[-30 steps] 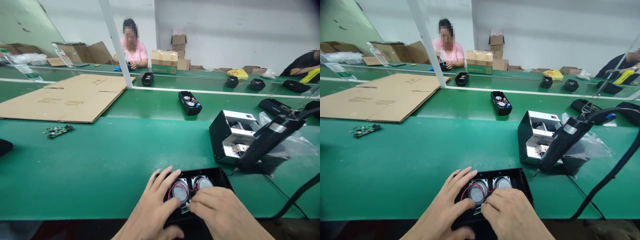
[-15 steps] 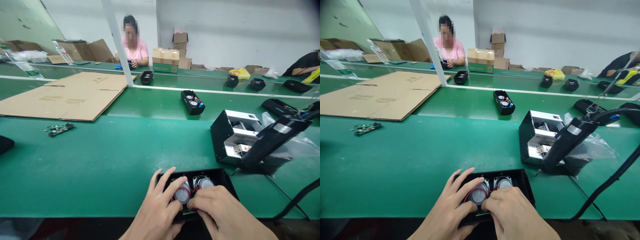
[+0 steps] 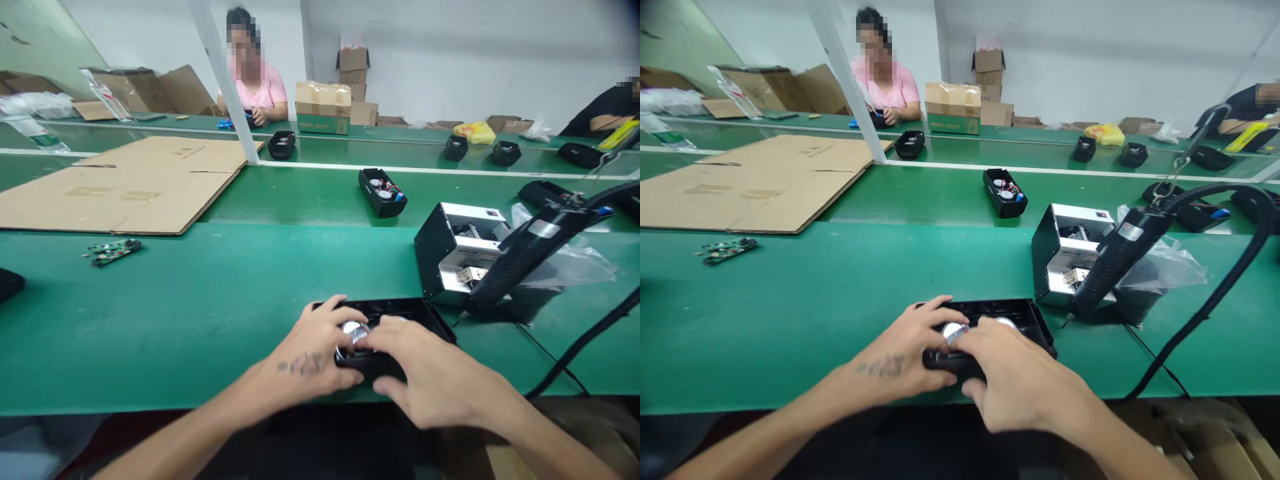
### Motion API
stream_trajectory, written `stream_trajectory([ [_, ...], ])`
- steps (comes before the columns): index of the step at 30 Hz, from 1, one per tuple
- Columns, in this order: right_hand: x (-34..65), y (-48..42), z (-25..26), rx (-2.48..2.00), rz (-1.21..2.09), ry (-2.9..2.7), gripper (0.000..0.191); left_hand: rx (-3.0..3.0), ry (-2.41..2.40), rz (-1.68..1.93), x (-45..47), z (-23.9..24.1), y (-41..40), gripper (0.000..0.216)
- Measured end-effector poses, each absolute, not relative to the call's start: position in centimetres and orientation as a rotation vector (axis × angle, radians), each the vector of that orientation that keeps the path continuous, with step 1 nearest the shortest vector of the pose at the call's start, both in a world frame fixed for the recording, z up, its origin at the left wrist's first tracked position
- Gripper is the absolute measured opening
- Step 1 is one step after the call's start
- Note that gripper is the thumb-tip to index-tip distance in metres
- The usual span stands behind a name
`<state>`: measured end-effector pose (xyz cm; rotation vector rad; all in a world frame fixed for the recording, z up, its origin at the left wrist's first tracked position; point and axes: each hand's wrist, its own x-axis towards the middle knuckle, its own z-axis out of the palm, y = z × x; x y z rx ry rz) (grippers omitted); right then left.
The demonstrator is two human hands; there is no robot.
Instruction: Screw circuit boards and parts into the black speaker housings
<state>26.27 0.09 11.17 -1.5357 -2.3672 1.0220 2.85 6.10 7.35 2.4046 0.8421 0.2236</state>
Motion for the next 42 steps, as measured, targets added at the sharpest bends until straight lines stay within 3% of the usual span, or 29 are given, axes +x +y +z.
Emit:
stream_trajectory([
  [7,25.7,5.2,12.6,-1.594,1.031,-2.472,0.013,2.091,0.777,-0.096,3.8,11.2,11.7,0.038],
  [42,24.6,6.2,11.4,-1.673,0.833,-2.382,0.02,1.967,0.604,-0.148,4.6,10.5,14.0,0.035],
])
